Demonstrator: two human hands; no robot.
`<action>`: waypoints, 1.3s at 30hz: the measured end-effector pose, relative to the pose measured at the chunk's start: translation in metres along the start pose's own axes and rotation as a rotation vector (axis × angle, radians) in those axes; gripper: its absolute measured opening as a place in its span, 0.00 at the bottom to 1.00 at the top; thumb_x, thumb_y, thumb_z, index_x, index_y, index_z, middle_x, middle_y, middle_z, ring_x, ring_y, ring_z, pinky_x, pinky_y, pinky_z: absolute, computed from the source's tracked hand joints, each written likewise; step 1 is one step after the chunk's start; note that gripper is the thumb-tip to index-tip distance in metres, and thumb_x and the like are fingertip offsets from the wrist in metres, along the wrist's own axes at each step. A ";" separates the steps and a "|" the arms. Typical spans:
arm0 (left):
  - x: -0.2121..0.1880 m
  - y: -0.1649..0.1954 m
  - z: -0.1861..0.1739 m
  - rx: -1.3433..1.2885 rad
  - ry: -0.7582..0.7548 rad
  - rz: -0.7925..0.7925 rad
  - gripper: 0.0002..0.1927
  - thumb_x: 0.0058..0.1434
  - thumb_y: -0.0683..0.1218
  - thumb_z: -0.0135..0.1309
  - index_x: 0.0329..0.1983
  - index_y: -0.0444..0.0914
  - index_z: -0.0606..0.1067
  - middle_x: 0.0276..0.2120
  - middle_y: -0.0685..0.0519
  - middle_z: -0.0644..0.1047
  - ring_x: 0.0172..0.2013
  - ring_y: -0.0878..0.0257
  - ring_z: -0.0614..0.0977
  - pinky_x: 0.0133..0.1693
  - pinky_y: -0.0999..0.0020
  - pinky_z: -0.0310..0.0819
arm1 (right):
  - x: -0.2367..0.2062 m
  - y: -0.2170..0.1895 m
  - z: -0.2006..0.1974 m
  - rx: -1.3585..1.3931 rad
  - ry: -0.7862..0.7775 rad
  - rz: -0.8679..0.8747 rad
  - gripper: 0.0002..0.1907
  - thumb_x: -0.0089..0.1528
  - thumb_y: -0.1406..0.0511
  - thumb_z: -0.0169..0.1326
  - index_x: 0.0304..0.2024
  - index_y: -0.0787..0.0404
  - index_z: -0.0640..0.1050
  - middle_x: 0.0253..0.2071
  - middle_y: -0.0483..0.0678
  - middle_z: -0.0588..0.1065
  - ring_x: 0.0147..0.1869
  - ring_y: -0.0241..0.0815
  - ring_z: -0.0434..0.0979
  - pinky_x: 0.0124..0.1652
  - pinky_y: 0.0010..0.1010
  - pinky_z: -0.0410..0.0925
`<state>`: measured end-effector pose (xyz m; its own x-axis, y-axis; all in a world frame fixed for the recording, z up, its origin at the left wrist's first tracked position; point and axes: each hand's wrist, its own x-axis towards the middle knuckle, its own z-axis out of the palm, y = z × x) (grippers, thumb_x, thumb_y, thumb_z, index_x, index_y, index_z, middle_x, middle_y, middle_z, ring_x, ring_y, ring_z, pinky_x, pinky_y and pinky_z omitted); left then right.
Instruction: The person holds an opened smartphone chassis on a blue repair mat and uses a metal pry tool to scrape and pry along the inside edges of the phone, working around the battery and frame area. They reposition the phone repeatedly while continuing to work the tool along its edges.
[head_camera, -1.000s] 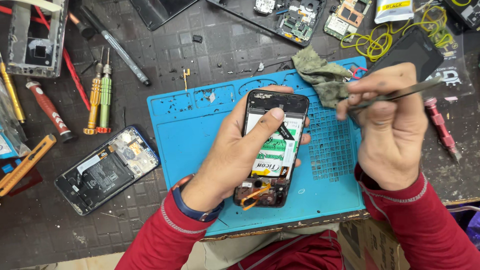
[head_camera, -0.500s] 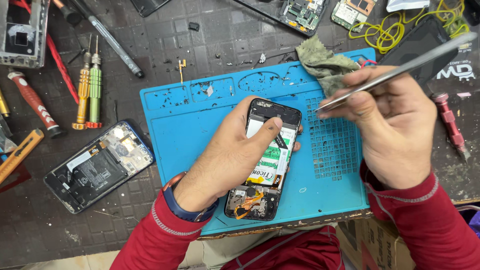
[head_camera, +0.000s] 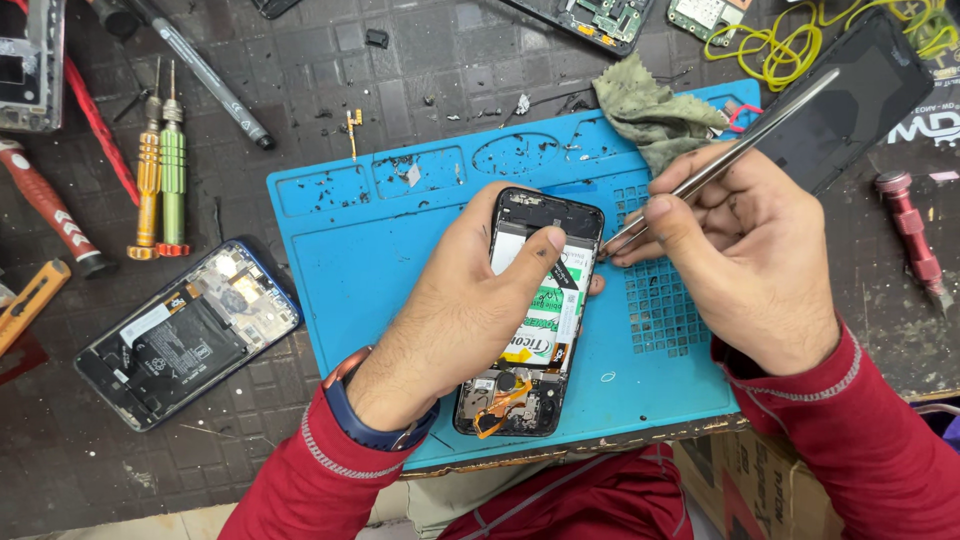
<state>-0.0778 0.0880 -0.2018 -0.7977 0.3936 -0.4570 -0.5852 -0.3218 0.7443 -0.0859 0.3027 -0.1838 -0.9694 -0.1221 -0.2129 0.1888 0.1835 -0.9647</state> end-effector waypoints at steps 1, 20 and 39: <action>0.000 0.000 0.000 0.004 0.002 -0.011 0.12 0.72 0.43 0.48 0.55 0.32 0.67 0.39 0.44 0.82 0.36 0.62 0.86 0.33 0.68 0.83 | 0.000 0.000 0.000 -0.004 -0.009 -0.005 0.07 0.70 0.76 0.51 0.50 0.72 0.69 0.42 0.52 0.75 0.45 0.42 0.83 0.45 0.36 0.82; 0.001 -0.009 -0.004 0.203 0.086 0.096 0.10 0.70 0.46 0.53 0.47 0.34 0.70 0.34 0.55 0.79 0.34 0.73 0.80 0.34 0.73 0.78 | -0.006 -0.008 -0.004 -0.083 -0.186 0.142 0.06 0.65 0.74 0.54 0.44 0.70 0.72 0.35 0.53 0.80 0.39 0.40 0.86 0.42 0.31 0.81; -0.001 0.003 0.000 -0.150 -0.022 0.040 0.14 0.71 0.48 0.49 0.53 0.34 0.69 0.42 0.48 0.81 0.39 0.60 0.85 0.35 0.64 0.84 | -0.009 -0.009 -0.013 -0.023 -0.163 0.023 0.06 0.68 0.75 0.48 0.48 0.67 0.70 0.38 0.51 0.77 0.40 0.42 0.81 0.43 0.35 0.78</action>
<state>-0.0792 0.0869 -0.1991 -0.8183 0.3965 -0.4160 -0.5695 -0.4623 0.6797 -0.0812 0.3147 -0.1716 -0.9262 -0.2736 -0.2593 0.2056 0.2098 -0.9559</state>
